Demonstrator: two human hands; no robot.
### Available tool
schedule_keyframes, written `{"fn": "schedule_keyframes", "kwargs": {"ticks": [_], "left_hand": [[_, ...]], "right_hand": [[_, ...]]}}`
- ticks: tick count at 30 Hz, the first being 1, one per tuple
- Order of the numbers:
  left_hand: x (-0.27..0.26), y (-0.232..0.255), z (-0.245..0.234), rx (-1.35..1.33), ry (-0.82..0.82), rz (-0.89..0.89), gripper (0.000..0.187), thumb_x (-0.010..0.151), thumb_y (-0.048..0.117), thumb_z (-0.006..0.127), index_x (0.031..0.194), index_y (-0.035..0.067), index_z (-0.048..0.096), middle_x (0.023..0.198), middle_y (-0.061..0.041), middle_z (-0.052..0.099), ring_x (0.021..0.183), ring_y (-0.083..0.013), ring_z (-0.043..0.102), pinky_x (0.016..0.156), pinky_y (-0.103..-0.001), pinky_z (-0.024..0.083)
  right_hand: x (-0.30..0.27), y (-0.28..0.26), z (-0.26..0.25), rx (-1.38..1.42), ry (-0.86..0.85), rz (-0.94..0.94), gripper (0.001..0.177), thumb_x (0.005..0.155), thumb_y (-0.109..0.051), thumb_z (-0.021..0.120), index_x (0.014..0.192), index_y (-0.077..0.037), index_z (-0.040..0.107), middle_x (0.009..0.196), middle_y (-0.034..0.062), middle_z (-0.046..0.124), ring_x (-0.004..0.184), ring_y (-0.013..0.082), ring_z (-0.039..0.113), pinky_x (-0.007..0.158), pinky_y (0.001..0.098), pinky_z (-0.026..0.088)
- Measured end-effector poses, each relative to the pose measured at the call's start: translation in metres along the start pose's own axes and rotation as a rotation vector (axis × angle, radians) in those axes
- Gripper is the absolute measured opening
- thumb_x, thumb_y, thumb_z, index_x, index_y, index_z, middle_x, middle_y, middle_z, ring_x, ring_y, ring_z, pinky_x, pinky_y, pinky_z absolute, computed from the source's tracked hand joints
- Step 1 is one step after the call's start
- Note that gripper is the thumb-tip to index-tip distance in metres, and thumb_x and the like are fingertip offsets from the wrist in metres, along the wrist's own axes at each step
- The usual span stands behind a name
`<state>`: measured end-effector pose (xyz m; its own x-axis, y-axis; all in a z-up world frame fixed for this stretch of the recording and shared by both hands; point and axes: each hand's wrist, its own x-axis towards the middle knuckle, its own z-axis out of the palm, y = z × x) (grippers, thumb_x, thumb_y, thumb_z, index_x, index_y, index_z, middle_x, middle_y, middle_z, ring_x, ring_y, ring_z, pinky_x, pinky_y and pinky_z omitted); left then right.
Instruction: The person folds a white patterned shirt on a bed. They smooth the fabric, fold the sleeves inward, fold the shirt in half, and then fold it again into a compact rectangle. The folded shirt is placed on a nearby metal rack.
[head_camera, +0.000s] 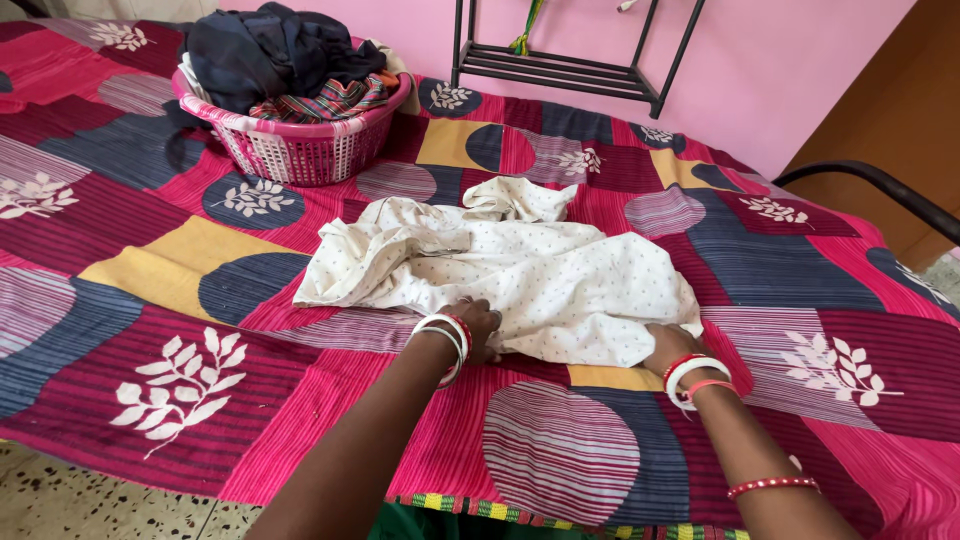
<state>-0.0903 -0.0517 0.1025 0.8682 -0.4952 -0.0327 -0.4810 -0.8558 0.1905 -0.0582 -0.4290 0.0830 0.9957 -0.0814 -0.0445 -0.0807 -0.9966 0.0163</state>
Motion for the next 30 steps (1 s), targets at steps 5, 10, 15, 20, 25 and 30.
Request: {"fn": "schedule_keyframes", "kwargs": {"ticks": [5,10,15,20,25,30], "left_hand": [[-0.006,-0.007,0.002,0.108,0.073,-0.137,0.034,0.088,0.019,0.072,0.120,0.008,0.069,0.138,-0.018,0.053,0.138,-0.0362,0.046,0.110,-0.050,0.045],[-0.011,-0.025,0.011,0.124,0.146,-0.208,0.028,0.090,0.014,0.066,0.117,0.007,0.070,0.139,-0.019,0.053,0.138,-0.0363,0.046,0.112,-0.047,0.044],[-0.023,-0.037,0.005,0.057,0.185,-0.226,0.035,0.091,0.016,0.060,0.125,0.009,0.063,0.125,-0.017,0.064,0.123,-0.0334,0.060,0.102,-0.050,0.049],[-0.032,-0.030,-0.016,0.121,0.245,-0.102,0.032,0.098,0.024,0.050,0.122,0.009,0.066,0.105,-0.019,0.074,0.102,-0.0372,0.072,0.093,-0.051,0.055],[-0.042,-0.019,-0.010,0.019,0.053,-0.040,0.045,0.103,0.048,0.044,0.117,0.014,0.070,0.107,-0.019,0.073,0.103,-0.0416,0.068,0.094,-0.052,0.052],[-0.030,-0.017,0.008,0.014,-0.035,-0.054,0.049,0.107,0.049,0.041,0.116,0.012,0.072,0.111,-0.019,0.074,0.106,-0.0408,0.069,0.097,-0.050,0.053]], "right_hand": [[-0.024,-0.054,-0.027,-0.043,0.112,-0.152,0.079,0.074,-0.017,0.079,0.148,-0.023,0.050,0.152,0.0086,0.046,0.146,0.0228,0.036,0.124,0.0433,0.019],[-0.038,-0.071,-0.018,0.051,0.129,-0.314,0.060,0.079,-0.007,0.070,0.136,-0.022,0.062,0.147,0.0048,0.056,0.139,0.0241,0.049,0.119,0.0380,0.036],[-0.049,-0.065,-0.018,0.118,0.059,-0.112,0.048,0.089,0.001,0.055,0.124,-0.027,0.073,0.134,0.0074,0.068,0.120,0.0292,0.066,0.101,0.0412,0.053],[-0.047,-0.033,-0.051,0.132,0.211,0.019,0.044,0.094,-0.002,0.050,0.118,-0.025,0.078,0.120,0.0168,0.073,0.109,0.0361,0.072,0.095,0.0461,0.056],[-0.054,-0.020,-0.035,0.037,0.232,0.048,0.037,0.094,-0.008,0.055,0.121,-0.022,0.076,0.121,0.0153,0.072,0.109,0.0379,0.070,0.093,0.0480,0.056],[-0.059,-0.017,-0.016,-0.010,-0.056,-0.088,0.037,0.088,-0.009,0.062,0.119,-0.022,0.077,0.117,0.0170,0.075,0.111,0.0337,0.073,0.099,0.0422,0.055]]}}
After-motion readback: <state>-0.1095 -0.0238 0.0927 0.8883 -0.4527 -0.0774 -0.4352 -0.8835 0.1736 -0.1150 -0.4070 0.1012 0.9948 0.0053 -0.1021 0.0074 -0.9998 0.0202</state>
